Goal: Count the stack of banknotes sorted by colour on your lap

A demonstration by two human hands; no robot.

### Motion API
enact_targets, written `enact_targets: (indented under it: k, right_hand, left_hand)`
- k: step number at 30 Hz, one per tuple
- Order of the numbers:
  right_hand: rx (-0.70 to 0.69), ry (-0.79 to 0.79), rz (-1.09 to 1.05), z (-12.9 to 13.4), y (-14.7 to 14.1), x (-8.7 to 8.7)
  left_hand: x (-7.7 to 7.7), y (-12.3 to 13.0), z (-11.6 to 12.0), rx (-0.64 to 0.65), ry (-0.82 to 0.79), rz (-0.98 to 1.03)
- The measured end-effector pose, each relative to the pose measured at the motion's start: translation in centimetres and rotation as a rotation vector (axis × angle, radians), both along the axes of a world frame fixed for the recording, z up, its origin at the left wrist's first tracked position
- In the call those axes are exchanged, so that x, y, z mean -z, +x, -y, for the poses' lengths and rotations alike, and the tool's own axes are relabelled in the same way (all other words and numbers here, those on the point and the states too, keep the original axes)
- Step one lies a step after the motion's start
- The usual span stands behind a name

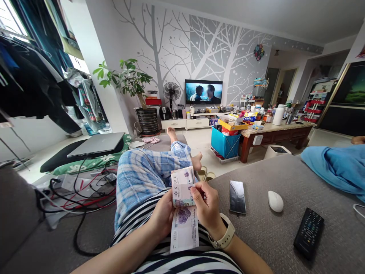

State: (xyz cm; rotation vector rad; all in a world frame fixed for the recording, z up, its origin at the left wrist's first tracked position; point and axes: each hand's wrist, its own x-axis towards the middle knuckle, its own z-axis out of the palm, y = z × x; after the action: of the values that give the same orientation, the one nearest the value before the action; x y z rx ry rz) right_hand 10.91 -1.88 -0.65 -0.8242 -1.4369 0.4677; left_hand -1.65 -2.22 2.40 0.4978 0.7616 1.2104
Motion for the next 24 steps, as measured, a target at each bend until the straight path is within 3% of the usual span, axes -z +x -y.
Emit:
enact_targets:
  k: [14, 24]
  right_hand:
    - [-0.032, 0.007, -0.013, 0.10, 0.00, -0.01]
    - [-0.069, 0.015, -0.011, 0.26, 0.09, -0.07]
  left_hand:
    - [0.34, -0.10, -0.21, 0.033, 0.018, 0.020]
    - [-0.27, -0.07, 0.04, 0.072, -0.029, 0.059]
